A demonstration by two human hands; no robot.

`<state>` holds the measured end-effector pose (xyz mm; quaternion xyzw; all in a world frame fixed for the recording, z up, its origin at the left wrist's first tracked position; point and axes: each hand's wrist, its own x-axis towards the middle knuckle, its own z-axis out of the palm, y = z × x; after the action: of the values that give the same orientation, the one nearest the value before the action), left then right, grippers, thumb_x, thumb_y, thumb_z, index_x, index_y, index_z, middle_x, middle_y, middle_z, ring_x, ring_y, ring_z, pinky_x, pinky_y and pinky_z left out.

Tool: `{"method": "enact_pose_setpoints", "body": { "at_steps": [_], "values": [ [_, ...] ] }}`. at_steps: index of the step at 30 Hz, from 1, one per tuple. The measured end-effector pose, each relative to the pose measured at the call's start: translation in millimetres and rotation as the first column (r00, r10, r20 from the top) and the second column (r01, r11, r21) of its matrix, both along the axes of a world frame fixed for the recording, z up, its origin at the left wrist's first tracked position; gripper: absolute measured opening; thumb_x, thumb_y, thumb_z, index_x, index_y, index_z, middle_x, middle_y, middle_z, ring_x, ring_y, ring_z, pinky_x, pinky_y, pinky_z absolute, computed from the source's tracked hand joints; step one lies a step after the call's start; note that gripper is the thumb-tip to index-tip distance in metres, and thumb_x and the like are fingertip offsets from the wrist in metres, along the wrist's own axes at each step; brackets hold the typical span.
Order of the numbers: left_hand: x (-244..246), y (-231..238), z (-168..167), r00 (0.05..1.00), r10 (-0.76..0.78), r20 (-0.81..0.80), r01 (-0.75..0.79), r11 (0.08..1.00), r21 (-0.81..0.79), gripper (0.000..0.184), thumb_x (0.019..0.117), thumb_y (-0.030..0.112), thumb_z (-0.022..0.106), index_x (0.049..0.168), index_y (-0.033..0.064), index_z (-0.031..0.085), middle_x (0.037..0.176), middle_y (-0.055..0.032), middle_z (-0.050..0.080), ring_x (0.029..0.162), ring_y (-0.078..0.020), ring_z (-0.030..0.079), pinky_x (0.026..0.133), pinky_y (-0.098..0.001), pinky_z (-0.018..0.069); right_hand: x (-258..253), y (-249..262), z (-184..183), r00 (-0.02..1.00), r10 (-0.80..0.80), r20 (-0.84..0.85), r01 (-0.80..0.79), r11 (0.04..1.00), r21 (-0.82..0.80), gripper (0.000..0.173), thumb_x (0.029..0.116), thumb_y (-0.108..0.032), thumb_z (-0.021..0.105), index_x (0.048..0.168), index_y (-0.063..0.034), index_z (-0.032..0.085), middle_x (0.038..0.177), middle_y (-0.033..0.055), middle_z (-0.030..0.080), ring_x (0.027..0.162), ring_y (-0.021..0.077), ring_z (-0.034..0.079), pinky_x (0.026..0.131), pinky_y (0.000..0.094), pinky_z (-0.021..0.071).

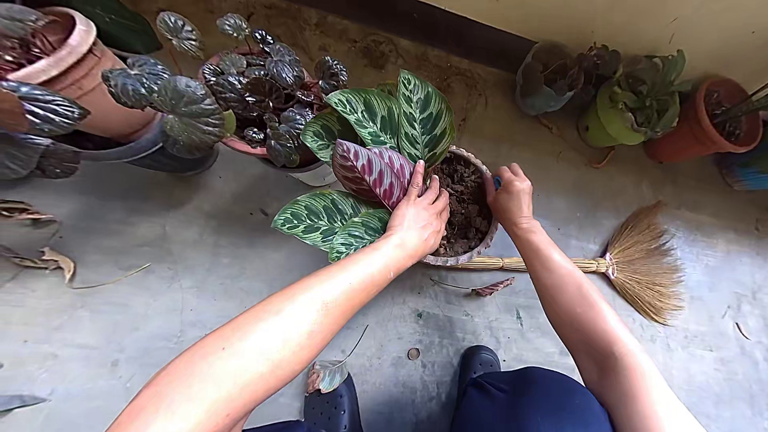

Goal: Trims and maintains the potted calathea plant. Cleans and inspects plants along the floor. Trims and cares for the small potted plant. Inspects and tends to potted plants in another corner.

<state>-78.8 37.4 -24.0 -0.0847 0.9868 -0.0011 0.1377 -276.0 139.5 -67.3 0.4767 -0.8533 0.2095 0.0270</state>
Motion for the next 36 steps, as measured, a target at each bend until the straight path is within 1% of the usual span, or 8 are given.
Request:
{"method": "enact_pose_setpoints", "body": {
  "at_steps": [3, 7, 13, 20, 24, 28, 32, 36],
  "values": [
    [-0.5, 1.4, -1.9, 1.0, -0.002, 0.012, 0.002, 1.0, 0.001, 0.052, 0.1102, 0.039, 0.041, 0.145, 0.0033, 0.056, 0.161, -0.0174, 0.042, 0.156, -0.0417, 0.022, 0.122, -0.0718, -0.0013, 2.7, 1.4, 0.0, 0.998, 0.04, 0.042, -0.04, 0.999, 0.002, 0.033, 0.1021, -0.024, 0.061, 0.091, 0.0068, 0.069, 0.093, 0.0233, 0.067, 0.084, 0.0377, 0.069, 0.076, 0.0515, 0.0575],
    [-0.5, -1.3, -3.1, 1.0, -0.004, -0.006, 0.004, 1.0, 0.012, 0.052, 0.1102, 0.039, 0.041, 0.146, 0.0032, 0.055, 0.161, -0.0176, 0.042, 0.156, -0.0416, 0.023, 0.122, -0.0718, -0.0004, 10.3, 23.7, 15.8, 0.988, 0.157, 0.015, -0.154, 0.981, -0.118, 0.029, 0.0994, -0.021, 0.066, 0.087, 0.0054, 0.071, 0.085, 0.0201, 0.067, 0.075, 0.0315, 0.068, 0.069, 0.0445, 0.0574],
    [-2.1, 1.5, -1.5, 1.0, -0.006, 0.002, 0.006, 1.0, -0.015, 0.052, 0.1104, 0.038, 0.04, 0.145, 0.0021, 0.055, 0.16, -0.0189, 0.042, 0.155, -0.0425, 0.023, 0.122, -0.0721, 0.0005, -7.6, -11.6, -4.2, 0.998, 0.064, -0.007, -0.065, 0.994, -0.092, 0.033, 0.102, -0.023, 0.061, 0.091, 0.0069, 0.07, 0.093, 0.0233, 0.067, 0.083, 0.0361, 0.07, 0.075, 0.0491, 0.0586],
    [2.1, -1.6, -7.5, 1.0, -0.015, -0.024, 0.015, 1.0, 0.003, 0.053, 0.11, 0.04, 0.04, 0.145, 0.0038, 0.055, 0.16, -0.018, 0.042, 0.155, -0.042, 0.024, 0.122, -0.0717, 0.0001, 1.3, 10.4, 12.7, 0.96, 0.279, 0.014, -0.276, 0.954, -0.114, 0.028, 0.0991, -0.021, 0.066, 0.086, 0.0041, 0.071, 0.082, 0.019, 0.065, 0.072, 0.0304, 0.067, 0.066, 0.0427, 0.0568],
    [-0.1, -0.4, -4.4, 1.0, -0.003, -0.013, 0.003, 1.0, -0.001, 0.053, 0.1097, 0.04, 0.041, 0.146, 0.0035, 0.055, 0.16, -0.018, 0.042, 0.155, -0.042, 0.024, 0.122, -0.0718, 0.0003, -10.9, -19.1, 9.1, 0.979, 0.202, -0.02, -0.203, 0.967, -0.152, 0.032, 0.101, -0.022, 0.063, 0.087, 0.006, 0.07, 0.087, 0.0216, 0.066, 0.077, 0.0324, 0.068, 0.071, 0.0445, 0.0571],
    [-1.1, 1.5, -2.9, 1.0, 0.009, 0.004, -0.009, 1.0, -0.016, 0.053, 0.1096, 0.04, 0.041, 0.146, 0.004, 0.055, 0.161, -0.0178, 0.041, 0.155, -0.0426, 0.024, 0.122, -0.0721, 0.0009, -2.0, -54.4, -16.4, 0.973, 0.207, 0.107, -0.201, 0.978, -0.062, 0.029, 0.1012, -0.022, 0.062, 0.095, 0.0057, 0.071, 0.096, 0.0216, 0.067, 0.086, 0.0343, 0.07, 0.079, 0.0482, 0.0581],
    [1.3, -2.0, -5.8, 1.0, 0.005, -0.025, -0.005, 1.0, -0.004, 0.054, 0.1086, 0.041, 0.043, 0.146, 0.0045, 0.054, 0.161, -0.0174, 0.042, 0.155, -0.042, 0.024, 0.122, -0.0714, 0.0015, 4.8, -31.4, -1.2, 0.928, 0.347, 0.136, -0.339, 0.937, -0.08, 0.026, 0.0979, -0.019, 0.066, 0.09, 0.0043, 0.071, 0.087, 0.0197, 0.068, 0.08, 0.0323, 0.07, 0.075, 0.0463, 0.0581],
    [1.3, -3.0, -8.1, 0.999, -0.01, -0.041, 0.01, 1.0, 0.015, 0.052, 0.1095, 0.039, 0.042, 0.145, 0.0042, 0.055, 0.159, -0.0185, 0.043, 0.154, -0.043, 0.026, 0.122, -0.0721, 0.002, -11.9, -40.6, 18.3, 0.959, 0.278, 0.048, -0.269, 0.952, -0.145, 0.032, 0.1008, -0.023, 0.063, 0.091, 0.006, 0.071, 0.09, 0.0214, 0.068, 0.082, 0.032, 0.069, 0.076, 0.0442, 0.0577]
  ]
}}
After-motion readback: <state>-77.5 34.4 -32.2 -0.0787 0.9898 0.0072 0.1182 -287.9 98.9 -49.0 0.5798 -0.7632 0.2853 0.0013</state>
